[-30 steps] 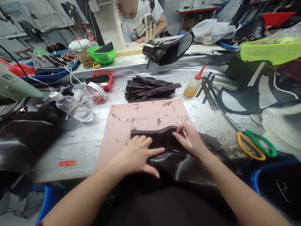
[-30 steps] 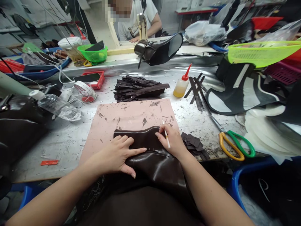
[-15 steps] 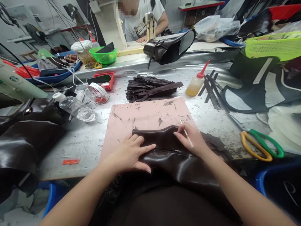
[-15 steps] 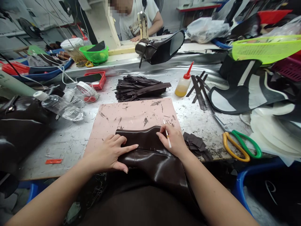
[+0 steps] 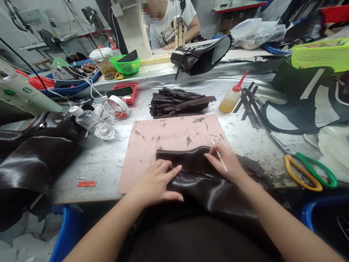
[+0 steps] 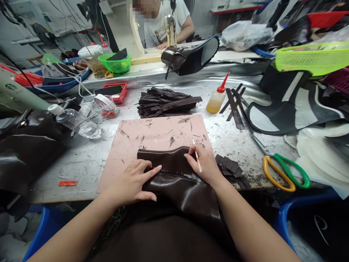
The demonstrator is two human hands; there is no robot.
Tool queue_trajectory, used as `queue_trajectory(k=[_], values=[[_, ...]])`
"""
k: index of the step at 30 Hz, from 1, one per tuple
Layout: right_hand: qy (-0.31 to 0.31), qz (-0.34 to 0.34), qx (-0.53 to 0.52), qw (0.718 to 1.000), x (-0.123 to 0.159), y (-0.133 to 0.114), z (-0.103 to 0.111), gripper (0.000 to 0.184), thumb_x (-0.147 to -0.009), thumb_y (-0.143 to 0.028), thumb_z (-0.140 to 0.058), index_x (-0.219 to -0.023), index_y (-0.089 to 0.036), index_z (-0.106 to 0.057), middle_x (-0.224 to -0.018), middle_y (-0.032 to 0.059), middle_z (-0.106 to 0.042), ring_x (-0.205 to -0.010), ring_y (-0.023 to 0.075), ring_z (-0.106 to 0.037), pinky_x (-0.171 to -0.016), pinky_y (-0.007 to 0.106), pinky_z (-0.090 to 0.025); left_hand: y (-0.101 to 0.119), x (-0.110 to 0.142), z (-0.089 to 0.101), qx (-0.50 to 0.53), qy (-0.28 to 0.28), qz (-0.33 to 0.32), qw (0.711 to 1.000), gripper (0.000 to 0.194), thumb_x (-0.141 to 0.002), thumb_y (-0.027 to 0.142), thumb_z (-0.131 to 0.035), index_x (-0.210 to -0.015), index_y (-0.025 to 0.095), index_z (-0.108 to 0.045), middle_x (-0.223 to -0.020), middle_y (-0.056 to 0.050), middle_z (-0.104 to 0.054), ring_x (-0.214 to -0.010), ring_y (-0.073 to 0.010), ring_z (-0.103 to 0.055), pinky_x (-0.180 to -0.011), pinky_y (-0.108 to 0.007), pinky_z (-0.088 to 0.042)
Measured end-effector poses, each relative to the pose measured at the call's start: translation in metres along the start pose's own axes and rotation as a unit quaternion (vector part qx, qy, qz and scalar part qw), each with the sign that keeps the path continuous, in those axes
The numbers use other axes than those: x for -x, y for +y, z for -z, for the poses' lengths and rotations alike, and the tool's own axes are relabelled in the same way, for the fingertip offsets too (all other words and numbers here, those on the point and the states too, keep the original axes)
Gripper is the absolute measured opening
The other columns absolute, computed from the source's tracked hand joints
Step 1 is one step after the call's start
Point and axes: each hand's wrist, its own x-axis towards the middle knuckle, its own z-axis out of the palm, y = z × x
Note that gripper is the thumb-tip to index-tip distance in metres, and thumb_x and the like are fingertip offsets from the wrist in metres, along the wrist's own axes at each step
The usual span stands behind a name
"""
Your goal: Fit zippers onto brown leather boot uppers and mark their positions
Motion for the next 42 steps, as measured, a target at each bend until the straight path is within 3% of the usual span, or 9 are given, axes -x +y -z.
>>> queue_trajectory(k=[5, 8, 11, 20, 26, 33, 37, 42], values=[[-0.004, 0.0, -0.001, 1.0, 0.0, -0.001, 0.001, 0.017, -0.075, -0.032, -0.055, -0.066, -0.024, -0.043, -0.06, -0.0016, -0.051, -0.054, 0.0154, -0.048, -0.055, 0.028, -0.041, -0.005, 0.004, 0.003, 0.074, -0.03, 0.01, 0.997, 0.08, -0.063, 0.077, -0.045, -0.128, 0.03, -0.047, -0.127, -0.011, -0.04, -0.12, -0.0317, -0.034, -0.1, -0.05, -0.033], [-0.005, -0.001, -0.002, 1.0, 0.0, 0.0, 0.001, 0.016, -0.075, -0.031, -0.055, -0.066, -0.024, -0.044, -0.059, -0.0017, -0.05, -0.054, 0.0152, -0.048, -0.054, 0.028, -0.041, -0.008, 0.01, 0.002, 0.108, -0.019, 0.022, 0.994, 0.085, -0.068, 0.076, -0.04, -0.135, 0.023, -0.038, -0.13, -0.013, -0.039, -0.121, -0.0297, -0.033, -0.101, -0.048, -0.032], [-0.005, 0.002, -0.004, 1.0, 0.0, 0.0, 0.0, 0.016, -0.076, -0.031, -0.055, -0.066, -0.024, -0.044, -0.061, -0.0011, -0.052, -0.056, 0.0154, -0.049, -0.056, 0.028, -0.041, -0.005, 0.012, -0.004, 0.071, -0.009, 0.034, 0.997, 0.09, -0.069, 0.076, -0.04, -0.138, 0.02, -0.032, -0.131, -0.015, -0.038, -0.122, -0.0321, -0.031, -0.102, -0.051, -0.03], [-0.002, 0.013, 0.01, 1.0, 0.002, 0.001, -0.001, 0.014, -0.076, -0.03, -0.054, -0.068, -0.023, -0.045, -0.063, -0.0008, -0.054, -0.056, 0.0153, -0.05, -0.056, 0.027, -0.041, 0.018, -0.006, -0.001, -0.027, -0.002, 0.045, 0.999, 0.087, -0.055, 0.077, -0.053, -0.133, 0.043, -0.035, -0.121, -0.01, -0.043, -0.11, -0.0336, -0.039, -0.094, -0.054, -0.033], [0.0, 0.015, 0.009, 1.0, 0.001, 0.001, -0.001, 0.016, -0.076, -0.032, -0.054, -0.067, -0.023, -0.044, -0.061, -0.0014, -0.051, -0.054, 0.0146, -0.048, -0.054, 0.026, -0.041, -0.003, 0.015, -0.002, 0.033, -0.023, 0.019, 0.999, 0.095, -0.067, 0.076, -0.042, -0.139, 0.016, -0.031, -0.133, -0.016, -0.038, -0.123, -0.0319, -0.032, -0.102, -0.047, -0.031], [0.003, 0.013, 0.007, 1.0, 0.001, 0.001, -0.001, 0.015, -0.075, -0.031, -0.054, -0.067, -0.023, -0.045, -0.062, -0.0011, -0.052, -0.055, 0.0146, -0.049, -0.054, 0.026, -0.041, 0.01, -0.001, -0.003, -0.025, -0.004, 0.024, 0.999, 0.095, -0.057, 0.078, -0.049, -0.135, 0.025, -0.038, -0.123, -0.015, -0.043, -0.114, -0.0346, -0.038, -0.098, -0.053, -0.031], [0.006, 0.016, 0.007, 1.0, 0.0, 0.001, 0.0, 0.014, -0.076, -0.03, -0.054, -0.067, -0.023, -0.045, -0.061, -0.0016, -0.051, -0.054, 0.0145, -0.048, -0.055, 0.027, -0.041, 0.006, -0.004, 0.002, -0.001, -0.021, 0.024, 0.999, 0.099, -0.062, 0.08, -0.041, -0.14, 0.019, -0.029, -0.122, -0.015, -0.044, -0.112, -0.032, -0.039, -0.099, -0.05, -0.032], [-0.002, 0.007, 0.004, 1.0, 0.0, 0.003, -0.001, 0.014, -0.076, -0.031, -0.055, -0.068, -0.023, -0.045, -0.061, -0.0017, -0.052, -0.053, 0.0141, -0.048, -0.054, 0.026, -0.04, 0.0, 0.005, -0.001, 0.001, -0.014, 0.012, 1.0, 0.096, -0.063, 0.08, -0.039, -0.137, 0.02, -0.035, -0.128, -0.015, -0.04, -0.119, -0.0334, -0.032, -0.1, -0.05, -0.031]])
